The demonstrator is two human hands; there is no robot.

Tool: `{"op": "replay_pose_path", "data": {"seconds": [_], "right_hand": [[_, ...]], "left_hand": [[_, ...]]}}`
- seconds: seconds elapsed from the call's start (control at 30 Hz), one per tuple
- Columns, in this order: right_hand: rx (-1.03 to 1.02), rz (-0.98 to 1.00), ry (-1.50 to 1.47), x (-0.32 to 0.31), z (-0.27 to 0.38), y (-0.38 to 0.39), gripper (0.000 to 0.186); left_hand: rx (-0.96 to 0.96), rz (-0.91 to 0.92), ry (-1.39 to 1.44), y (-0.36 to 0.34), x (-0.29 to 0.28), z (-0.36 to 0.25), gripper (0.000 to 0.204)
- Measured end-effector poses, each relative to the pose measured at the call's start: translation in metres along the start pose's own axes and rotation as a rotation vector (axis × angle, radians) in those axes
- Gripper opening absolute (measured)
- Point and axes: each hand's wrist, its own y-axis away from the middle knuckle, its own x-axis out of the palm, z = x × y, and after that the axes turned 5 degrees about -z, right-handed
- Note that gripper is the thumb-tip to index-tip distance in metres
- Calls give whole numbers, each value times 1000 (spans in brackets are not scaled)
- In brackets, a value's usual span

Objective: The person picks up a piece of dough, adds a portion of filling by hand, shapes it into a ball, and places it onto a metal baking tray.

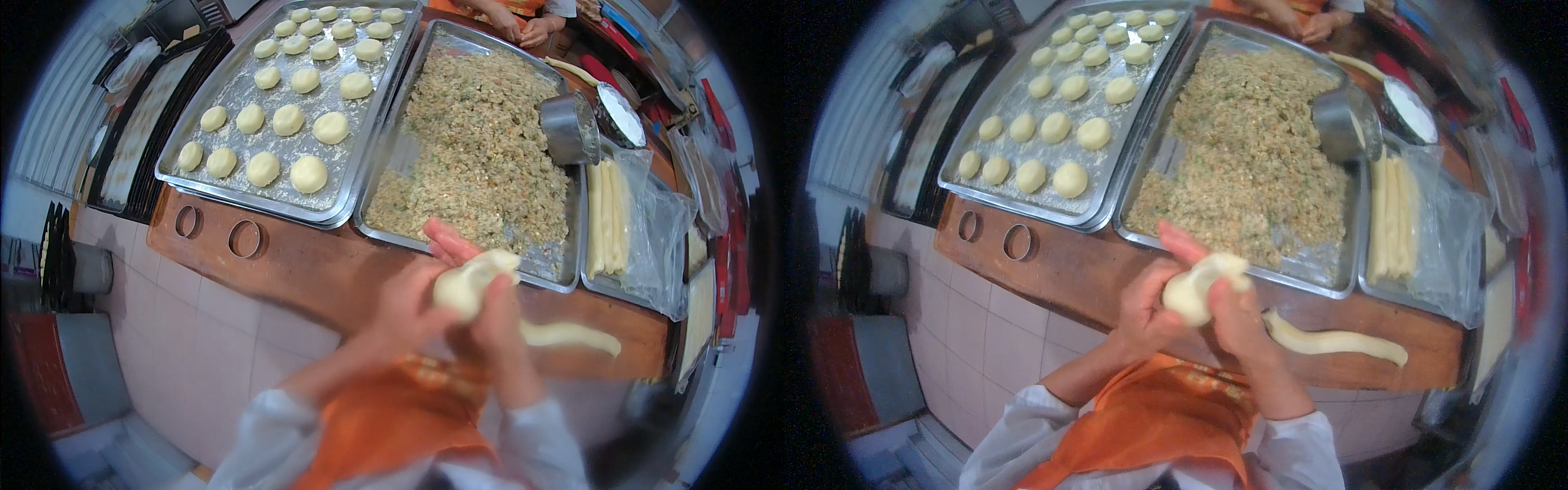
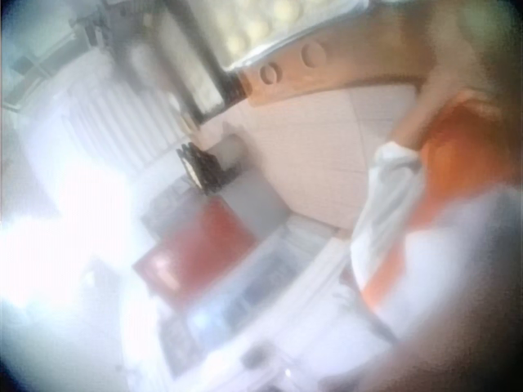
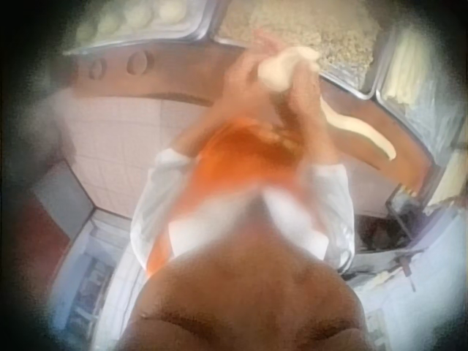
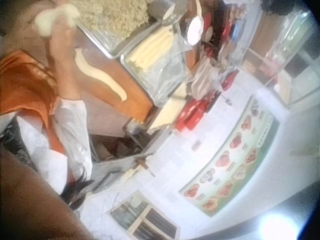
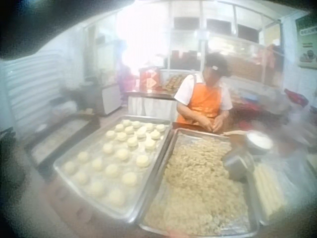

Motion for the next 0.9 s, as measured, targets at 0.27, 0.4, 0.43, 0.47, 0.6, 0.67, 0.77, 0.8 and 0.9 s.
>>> {"op": "replay_pose_path", "data": {"seconds": [0.27, 0.4, 0.43, 0.47, 0.6, 0.67, 0.77, 0.8, 0.9], "right_hand": [[-46, 119, 56, -20, -11, -5, 41], [71, 2, 41, -1, -7, -4, 39], [70, -39, -10, 4, -10, -2, 40], [56, -22, -20, 3, -11, -2, 40], [-1, 143, 13, -15, -19, -4, 40], [13, 148, -25, -20, -19, -3, 37], [188, 48, -73, -9, -12, 0, 32], [157, 51, -94, -5, -14, 0, 31], [96, 87, -98, -2, -20, 0, 31]], "left_hand": [[102, -128, -138, 1, 7, -9, 55], [66, -54, -176, 8, -1, 0, 59], [41, -23, -113, 9, -3, 3, 61], [15, 7, -50, 10, -4, 5, 63], [44, -104, -152, 8, -3, 0, 59], [75, -73, -177, 6, -2, -9, 61], [16, -74, -119, 11, -4, -8, 49], [-18, -81, -82, 14, -5, -5, 43], [-497, -124, 521, 25, -2, 10, 35]]}}
